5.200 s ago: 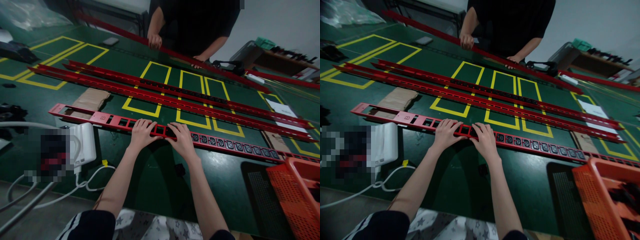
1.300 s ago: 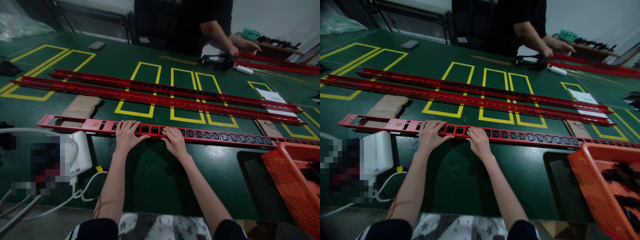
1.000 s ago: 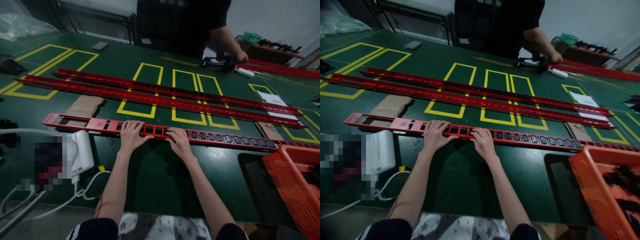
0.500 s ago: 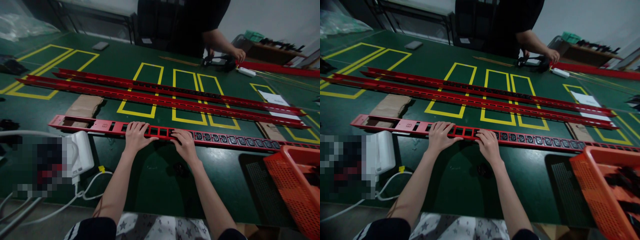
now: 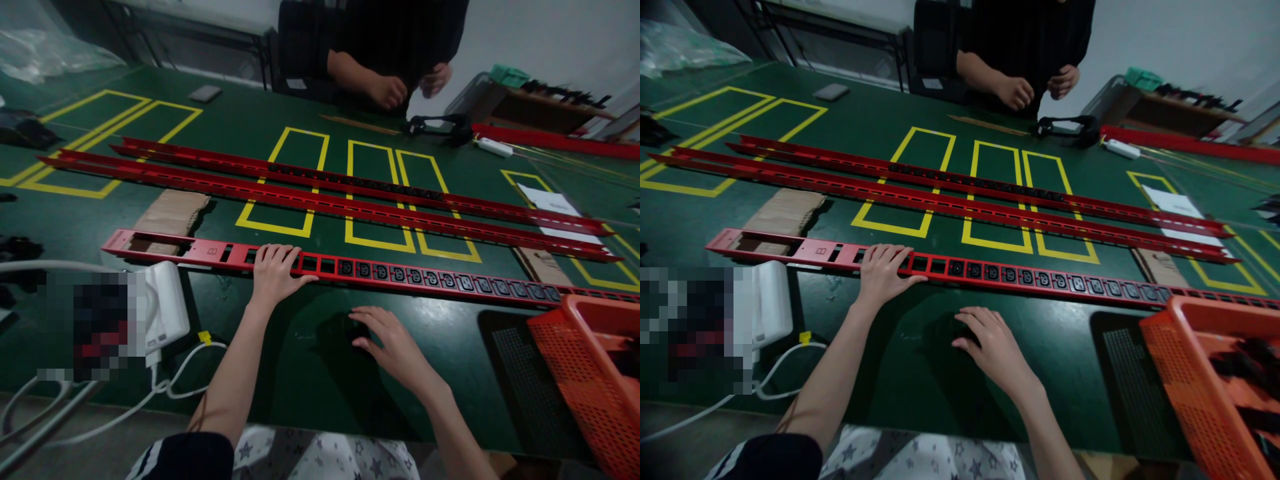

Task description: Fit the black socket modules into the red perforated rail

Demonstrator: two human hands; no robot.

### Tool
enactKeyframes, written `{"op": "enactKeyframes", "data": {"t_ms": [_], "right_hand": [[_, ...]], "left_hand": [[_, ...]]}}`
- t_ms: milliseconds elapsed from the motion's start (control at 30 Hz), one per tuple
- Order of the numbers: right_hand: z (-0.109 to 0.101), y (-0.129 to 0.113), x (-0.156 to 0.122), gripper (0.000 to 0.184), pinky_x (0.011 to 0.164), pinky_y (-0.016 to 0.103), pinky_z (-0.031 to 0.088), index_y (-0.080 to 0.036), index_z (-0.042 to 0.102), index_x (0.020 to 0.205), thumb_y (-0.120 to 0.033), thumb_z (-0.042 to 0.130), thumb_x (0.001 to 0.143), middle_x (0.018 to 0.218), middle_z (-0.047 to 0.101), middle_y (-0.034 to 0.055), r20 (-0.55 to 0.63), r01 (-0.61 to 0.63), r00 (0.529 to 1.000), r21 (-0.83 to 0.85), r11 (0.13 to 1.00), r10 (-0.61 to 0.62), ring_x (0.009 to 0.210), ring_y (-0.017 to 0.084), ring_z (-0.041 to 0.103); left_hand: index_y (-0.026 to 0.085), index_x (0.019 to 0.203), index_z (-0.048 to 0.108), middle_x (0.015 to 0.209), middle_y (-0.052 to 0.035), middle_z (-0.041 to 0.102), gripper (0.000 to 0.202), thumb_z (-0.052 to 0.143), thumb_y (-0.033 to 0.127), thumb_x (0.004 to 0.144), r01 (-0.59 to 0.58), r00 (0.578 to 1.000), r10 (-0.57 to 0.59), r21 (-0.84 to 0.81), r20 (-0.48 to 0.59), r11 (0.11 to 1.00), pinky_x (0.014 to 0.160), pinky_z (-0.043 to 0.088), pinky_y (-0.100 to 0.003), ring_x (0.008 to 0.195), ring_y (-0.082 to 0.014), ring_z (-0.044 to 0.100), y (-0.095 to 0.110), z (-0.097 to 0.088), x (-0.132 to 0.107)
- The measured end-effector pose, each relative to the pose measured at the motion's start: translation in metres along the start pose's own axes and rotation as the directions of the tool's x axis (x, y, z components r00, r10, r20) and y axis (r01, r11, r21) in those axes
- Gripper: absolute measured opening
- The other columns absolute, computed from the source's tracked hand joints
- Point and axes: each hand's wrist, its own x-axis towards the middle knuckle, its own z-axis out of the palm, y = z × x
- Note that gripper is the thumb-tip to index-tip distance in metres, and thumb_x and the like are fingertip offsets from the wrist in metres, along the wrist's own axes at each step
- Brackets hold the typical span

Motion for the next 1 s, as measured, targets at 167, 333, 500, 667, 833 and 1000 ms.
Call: {"op": "enactKeyframes", "data": {"t_ms": [167, 333, 500, 667, 833, 1000], "right_hand": [[0.000, -0.003, -0.015, 0.052, 0.090, 0.049, 0.050, -0.029, 0.052, 0.123, -0.023, 0.070, 0.075, 0.123, 0.060, 0.0077, 0.036, -0.077, 0.996, -0.035, 0.996, 0.078, 0.111, 0.028, 0.058], [0.005, -0.009, -0.023, 0.052, 0.091, 0.051, 0.049, -0.030, 0.052, 0.124, -0.019, 0.067, 0.075, 0.125, 0.058, 0.0075, 0.010, -0.093, 0.996, -0.044, 0.995, 0.094, 0.112, 0.028, 0.057], [0.009, -0.010, -0.020, 0.040, 0.088, 0.047, 0.052, -0.028, 0.058, 0.114, -0.012, 0.061, 0.077, 0.112, 0.065, 0.0055, -0.009, -0.121, 0.993, 0.070, 0.990, 0.121, 0.102, 0.025, 0.061], [0.007, -0.008, -0.020, 0.028, 0.083, 0.038, 0.054, -0.025, 0.060, 0.107, -0.024, 0.061, 0.079, 0.103, 0.067, 0.0057, -0.122, -0.200, 0.960, 0.327, 0.924, 0.251, 0.094, 0.022, 0.064], [0.010, -0.005, -0.023, 0.026, 0.081, 0.034, 0.054, -0.024, 0.056, 0.101, -0.028, 0.064, 0.077, 0.106, 0.066, 0.0068, -0.230, -0.177, 0.888, 0.629, 0.757, 0.399, 0.096, 0.020, 0.064], [0.017, -0.003, -0.018, 0.026, 0.082, 0.034, 0.053, -0.025, 0.050, 0.095, -0.026, 0.065, 0.075, 0.109, 0.062, 0.0073, -0.319, -0.090, 0.841, 0.714, 0.694, 0.437, 0.098, 0.019, 0.062]], "left_hand": [[0.017, 0.106, 0.066, 0.104, -0.0136, 0.067, 0.058, 0.058, 0.064, 0.072, 0.003, 1.000, -0.003, -0.007, 0.004, 1.000, 0.093, 0.037, -0.048, 0.098, -0.0317, 0.057, 0.000, 0.000, 0.000], [0.018, 0.106, 0.066, 0.104, -0.0134, 0.067, 0.057, 0.059, 0.063, 0.072, -0.007, 1.000, 0.007, -0.008, 0.002, 1.000, 0.092, 0.038, -0.048, 0.097, -0.0313, 0.058, -0.002, -0.001, 0.000], [0.018, 0.106, 0.066, 0.104, -0.0135, 0.068, 0.056, 0.060, 0.063, 0.072, 0.000, 1.000, 0.000, -0.012, 0.003, 1.000, 0.092, 0.038, -0.049, 0.098, -0.0316, 0.058, -0.001, -0.002, 0.001], [0.019, 0.107, 0.066, 0.105, -0.0133, 0.067, 0.056, 0.060, 0.063, 0.072, 0.010, 1.000, -0.010, -0.027, 0.012, 1.000, 0.093, 0.037, -0.049, 0.099, -0.0318, 0.057, -0.001, -0.002, 0.001], [0.019, 0.106, 0.066, 0.104, -0.0128, 0.067, 0.056, 0.061, 0.062, 0.072, 0.007, 1.000, -0.007, -0.021, 0.005, 1.000, 0.093, 0.038, -0.048, 0.098, -0.0314, 0.058, -0.002, -0.001, 0.000], [0.018, 0.107, 0.066, 0.104, -0.0130, 0.068, 0.057, 0.062, 0.062, 0.070, -0.003, 1.000, 0.003, -0.008, 0.002, 1.000, 0.093, 0.038, -0.048, 0.098, -0.0315, 0.058, -0.002, -0.001, 0.000]]}}
